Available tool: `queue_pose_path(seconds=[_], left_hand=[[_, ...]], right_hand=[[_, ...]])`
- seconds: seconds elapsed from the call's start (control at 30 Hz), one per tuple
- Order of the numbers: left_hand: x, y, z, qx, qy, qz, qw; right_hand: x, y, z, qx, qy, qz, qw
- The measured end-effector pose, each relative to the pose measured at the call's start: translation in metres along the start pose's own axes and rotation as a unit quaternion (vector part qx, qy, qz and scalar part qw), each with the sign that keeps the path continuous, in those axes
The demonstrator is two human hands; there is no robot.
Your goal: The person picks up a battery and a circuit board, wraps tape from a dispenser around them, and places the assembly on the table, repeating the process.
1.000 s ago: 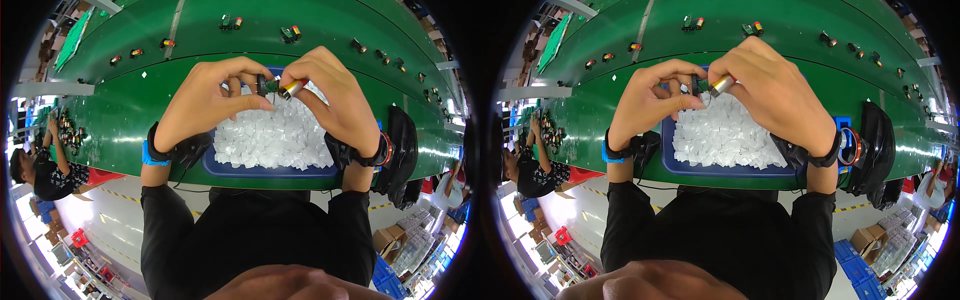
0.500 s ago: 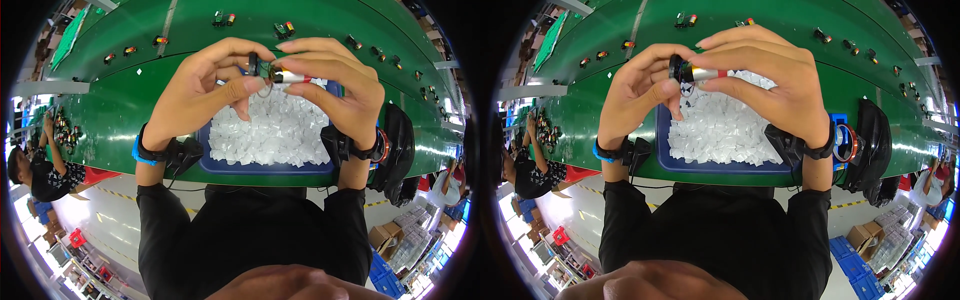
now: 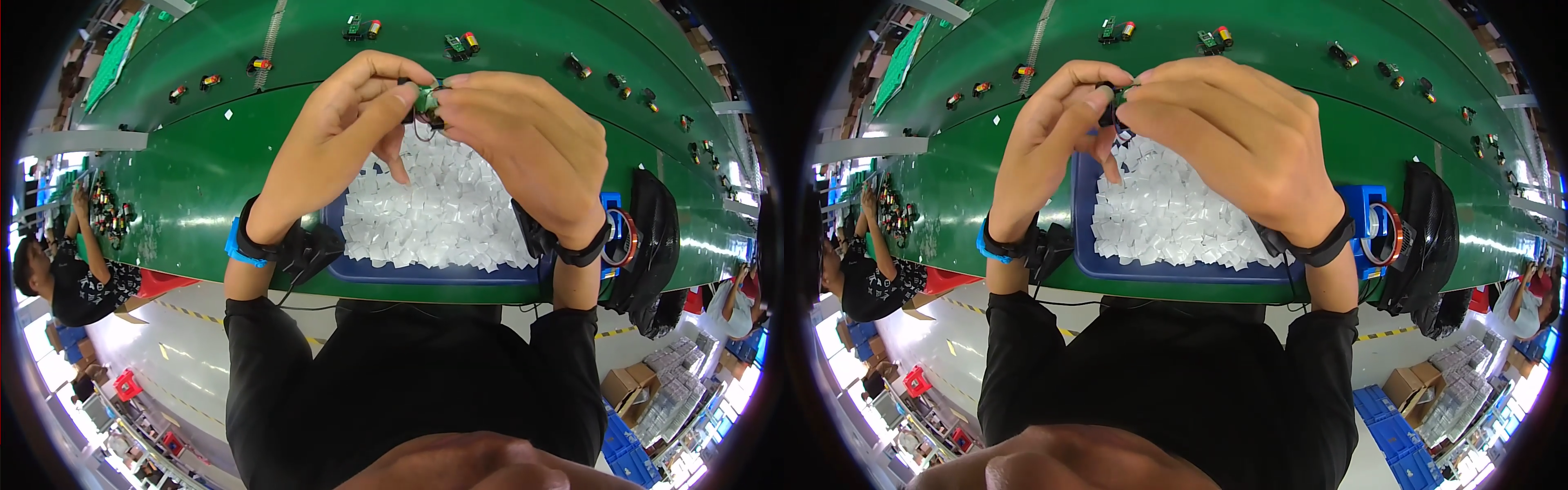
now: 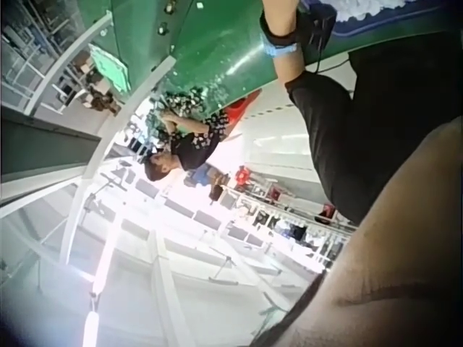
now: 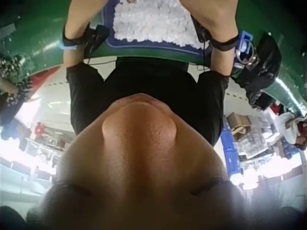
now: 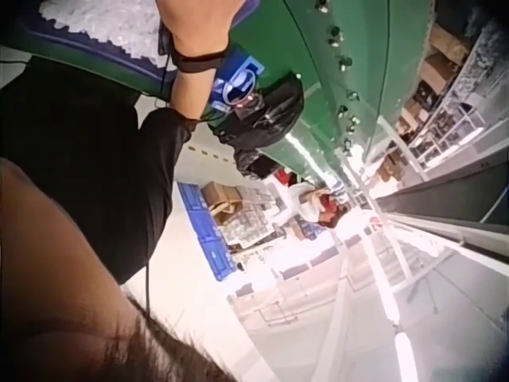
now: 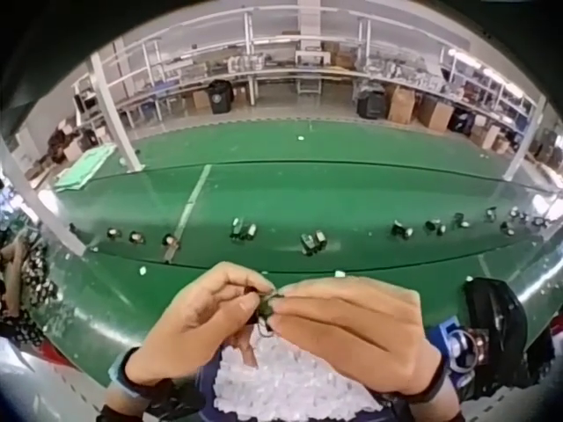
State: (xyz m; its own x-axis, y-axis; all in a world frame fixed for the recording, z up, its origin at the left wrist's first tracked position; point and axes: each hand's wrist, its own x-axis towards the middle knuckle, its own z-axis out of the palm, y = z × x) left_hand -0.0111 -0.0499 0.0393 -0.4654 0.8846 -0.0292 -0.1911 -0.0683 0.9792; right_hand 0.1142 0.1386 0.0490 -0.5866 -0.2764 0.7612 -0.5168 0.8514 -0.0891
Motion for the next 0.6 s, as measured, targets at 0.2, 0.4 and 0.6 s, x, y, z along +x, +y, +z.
queue_pose_path(seconds=[0.2, 0.4, 0.6], left_hand=[[0.001, -0.013, 0.007, 0.015, 0.027, 0.073, 0.997], [0.003, -0.016, 0.005, 0.001, 0.026, 0.063, 0.998], [-0.003, -0.013, 0.004, 0.090, 0.010, 0.051, 0.995]], right_hand=[[0.000, -0.014, 0.010, -0.040, 0.045, 0.020, 0.998], [0.001, -0.017, 0.014, -0.083, 0.041, 0.051, 0.994], [0.001, -0.019, 0.008, -0.100, 0.027, 0.075, 0.992]])
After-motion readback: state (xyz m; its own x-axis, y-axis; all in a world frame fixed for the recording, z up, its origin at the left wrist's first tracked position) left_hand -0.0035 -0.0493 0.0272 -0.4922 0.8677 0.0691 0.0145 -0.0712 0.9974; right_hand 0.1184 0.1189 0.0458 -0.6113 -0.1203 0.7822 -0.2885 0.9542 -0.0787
